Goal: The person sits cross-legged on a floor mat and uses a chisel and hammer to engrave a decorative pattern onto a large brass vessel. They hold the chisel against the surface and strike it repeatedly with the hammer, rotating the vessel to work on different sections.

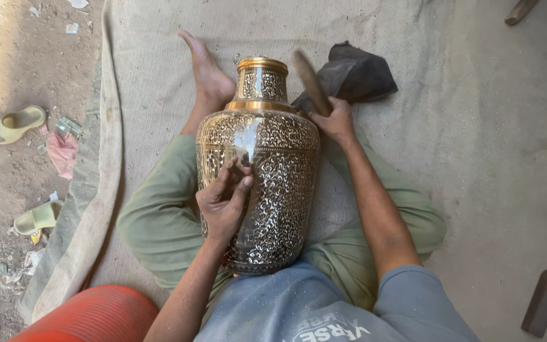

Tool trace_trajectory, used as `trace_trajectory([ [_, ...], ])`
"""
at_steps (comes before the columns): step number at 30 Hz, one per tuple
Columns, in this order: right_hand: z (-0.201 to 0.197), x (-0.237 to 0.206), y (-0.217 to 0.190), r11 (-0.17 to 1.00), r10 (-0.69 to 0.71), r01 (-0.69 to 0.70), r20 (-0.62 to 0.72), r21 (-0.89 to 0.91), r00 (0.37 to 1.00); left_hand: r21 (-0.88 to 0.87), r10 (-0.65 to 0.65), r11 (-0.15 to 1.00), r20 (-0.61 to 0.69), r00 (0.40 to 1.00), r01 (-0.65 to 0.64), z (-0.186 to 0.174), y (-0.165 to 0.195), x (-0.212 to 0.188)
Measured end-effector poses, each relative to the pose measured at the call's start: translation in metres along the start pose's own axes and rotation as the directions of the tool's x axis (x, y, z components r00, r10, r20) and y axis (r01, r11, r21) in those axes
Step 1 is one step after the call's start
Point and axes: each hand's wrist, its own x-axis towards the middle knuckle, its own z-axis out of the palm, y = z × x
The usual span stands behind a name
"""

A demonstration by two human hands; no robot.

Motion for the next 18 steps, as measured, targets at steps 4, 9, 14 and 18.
trace_trajectory([
  [4, -0.001, -0.017, -0.009, 0.970, 0.122, -0.138, -0.090, -0.198, 0.988, -0.017, 0.022, 1.000, -0.013, 1.000, -0.022, 0.002, -0.001, 0.004],
  [9, -0.017, -0.067, 0.006, 0.903, 0.430, -0.403, -0.261, 0.152, 0.865, -0.263, -0.100, 0.959, 0.019, 0.995, 0.101, 0.000, -0.015, 0.008],
  [14, -0.020, -0.166, 0.026, 0.755, 0.633, -0.577, -0.118, 0.312, 0.765, -0.495, -0.288, 0.827, 0.036, 0.957, 0.267, -0.021, -0.028, 0.031],
  [18, 0.012, -0.241, 0.030, 0.595, 0.717, -0.651, 0.055, 0.471, 0.695, -0.417, -0.227, 0.875, 0.100, 0.969, 0.248, -0.022, -0.025, 0.054],
])
